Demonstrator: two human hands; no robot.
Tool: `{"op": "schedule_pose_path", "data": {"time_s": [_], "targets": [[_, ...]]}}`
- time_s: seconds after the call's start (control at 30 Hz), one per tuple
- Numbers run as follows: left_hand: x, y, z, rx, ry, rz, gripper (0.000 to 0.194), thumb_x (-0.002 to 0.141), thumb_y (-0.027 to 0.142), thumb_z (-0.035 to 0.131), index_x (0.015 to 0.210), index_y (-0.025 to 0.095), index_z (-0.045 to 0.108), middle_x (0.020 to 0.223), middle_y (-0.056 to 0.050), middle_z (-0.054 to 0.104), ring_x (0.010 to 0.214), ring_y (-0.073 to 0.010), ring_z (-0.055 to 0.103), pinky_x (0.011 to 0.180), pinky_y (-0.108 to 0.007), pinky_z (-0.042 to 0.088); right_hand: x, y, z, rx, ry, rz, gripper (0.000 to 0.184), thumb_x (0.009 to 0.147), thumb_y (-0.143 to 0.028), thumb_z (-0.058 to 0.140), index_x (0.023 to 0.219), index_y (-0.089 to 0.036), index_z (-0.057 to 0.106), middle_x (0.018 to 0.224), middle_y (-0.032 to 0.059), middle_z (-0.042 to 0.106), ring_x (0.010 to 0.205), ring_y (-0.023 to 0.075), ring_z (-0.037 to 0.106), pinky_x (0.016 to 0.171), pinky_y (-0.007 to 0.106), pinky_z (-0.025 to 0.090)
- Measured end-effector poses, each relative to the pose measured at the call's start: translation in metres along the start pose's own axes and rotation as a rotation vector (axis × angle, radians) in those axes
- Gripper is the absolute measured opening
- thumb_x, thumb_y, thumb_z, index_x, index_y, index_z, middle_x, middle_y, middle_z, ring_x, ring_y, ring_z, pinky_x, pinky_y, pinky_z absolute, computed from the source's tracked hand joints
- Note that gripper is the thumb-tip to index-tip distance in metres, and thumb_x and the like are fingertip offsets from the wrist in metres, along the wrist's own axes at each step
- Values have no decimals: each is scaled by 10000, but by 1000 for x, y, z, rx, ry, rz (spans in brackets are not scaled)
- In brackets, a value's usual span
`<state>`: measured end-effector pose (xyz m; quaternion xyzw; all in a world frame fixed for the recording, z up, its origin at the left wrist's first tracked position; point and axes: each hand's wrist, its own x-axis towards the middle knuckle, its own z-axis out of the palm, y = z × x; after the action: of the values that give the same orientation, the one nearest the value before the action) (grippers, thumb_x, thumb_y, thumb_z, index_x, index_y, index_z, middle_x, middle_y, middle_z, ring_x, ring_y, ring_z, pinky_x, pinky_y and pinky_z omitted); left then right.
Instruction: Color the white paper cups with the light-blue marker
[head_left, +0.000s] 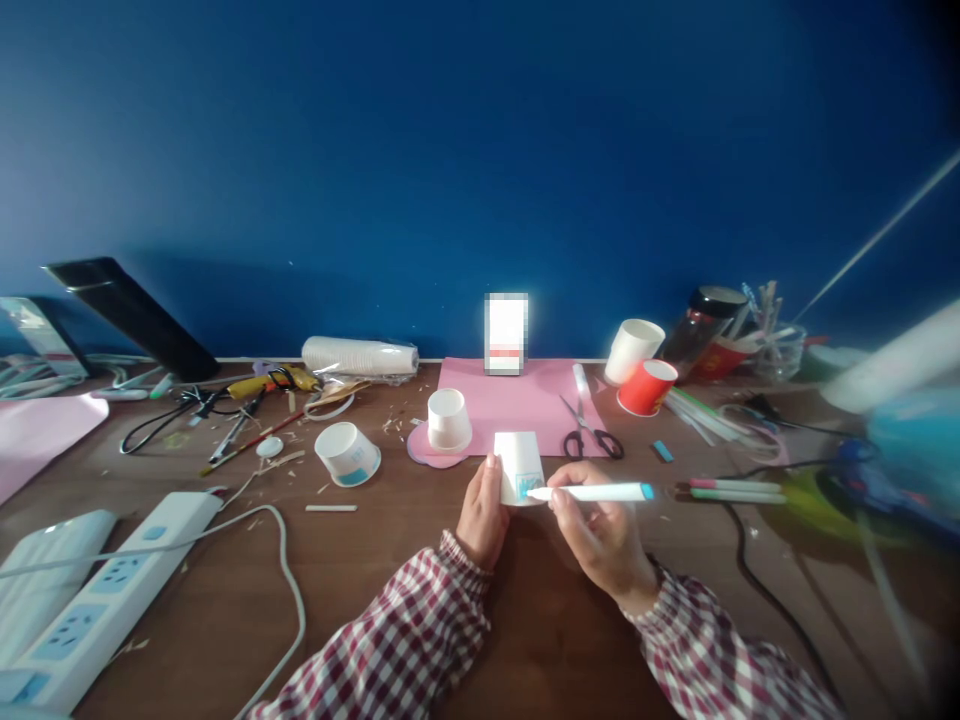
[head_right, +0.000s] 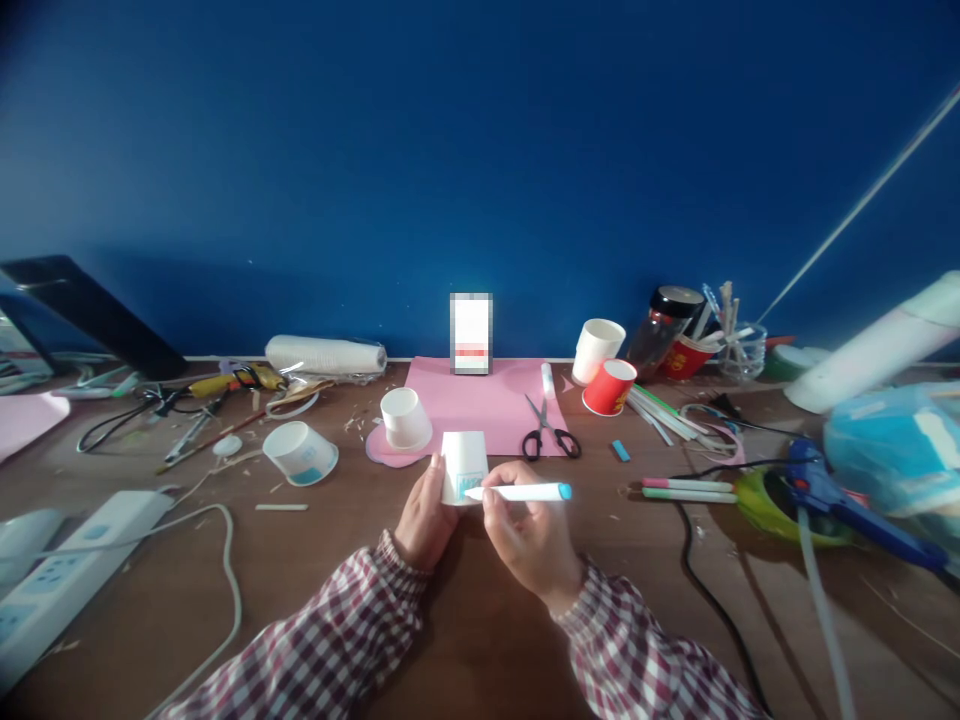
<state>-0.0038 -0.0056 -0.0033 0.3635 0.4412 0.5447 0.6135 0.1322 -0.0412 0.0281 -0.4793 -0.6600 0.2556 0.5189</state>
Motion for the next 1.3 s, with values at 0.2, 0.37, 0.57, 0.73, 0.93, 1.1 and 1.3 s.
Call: {"op": "schedule_pose_path", "data": {"time_s": [0.2,0.37,0.57,0.73,0.93,1.1,1.3], "targets": [[0,-2,-1,72,13,21,600,818,726,506,815,141,642,706,-32,598,641,-151,493,622,-295,426,1,-2,-1,-34,14,-25,134,935,-270,516,848,-189,578,647,-12,552,498,104,492,419,201,369],[-1,-2,1,-14,-5,15,551,827,683,546,842,138,625,663,4,541,594,-119,437,571,-265,389,2,-2,-2,-80,89,-33,136,952,-290,521,887,-196,595,691,1,620,562,128,579,520,222,477],[1,-7,-1,-43,-3,19,535,809,672,579,825,141,637,693,-16,565,636,-140,475,609,-277,414,1,-4,0,-56,30,0,146,964,-311,524,916,-196,599,718,14,632,613,145,616,560,233,511],[2,-10,-3,-50,-2,29,530,805,670,586,830,145,649,719,-30,595,657,-152,510,630,-288,431,0,-2,1,-49,12,5,143,964,-309,521,916,-196,596,717,10,620,603,137,592,549,226,500],[1,-7,-1,-27,0,19,535,814,669,577,840,139,645,724,-23,588,661,-141,495,630,-280,426,2,-2,0,-50,27,-1,158,958,-313,526,887,-190,594,696,8,612,571,131,573,519,223,477],[-1,-3,2,-131,-37,-17,524,812,658,591,857,137,625,694,2,555,628,-121,469,604,-266,415,2,-1,0,-31,60,12,150,957,-312,525,903,-191,596,723,17,638,595,138,603,529,222,496],[0,-5,1,-103,-20,0,509,817,642,597,837,135,630,701,-11,571,630,-126,475,601,-267,408,1,2,0,-39,34,20,166,943,-318,533,857,-189,591,663,8,611,534,129,563,474,220,455]]}}
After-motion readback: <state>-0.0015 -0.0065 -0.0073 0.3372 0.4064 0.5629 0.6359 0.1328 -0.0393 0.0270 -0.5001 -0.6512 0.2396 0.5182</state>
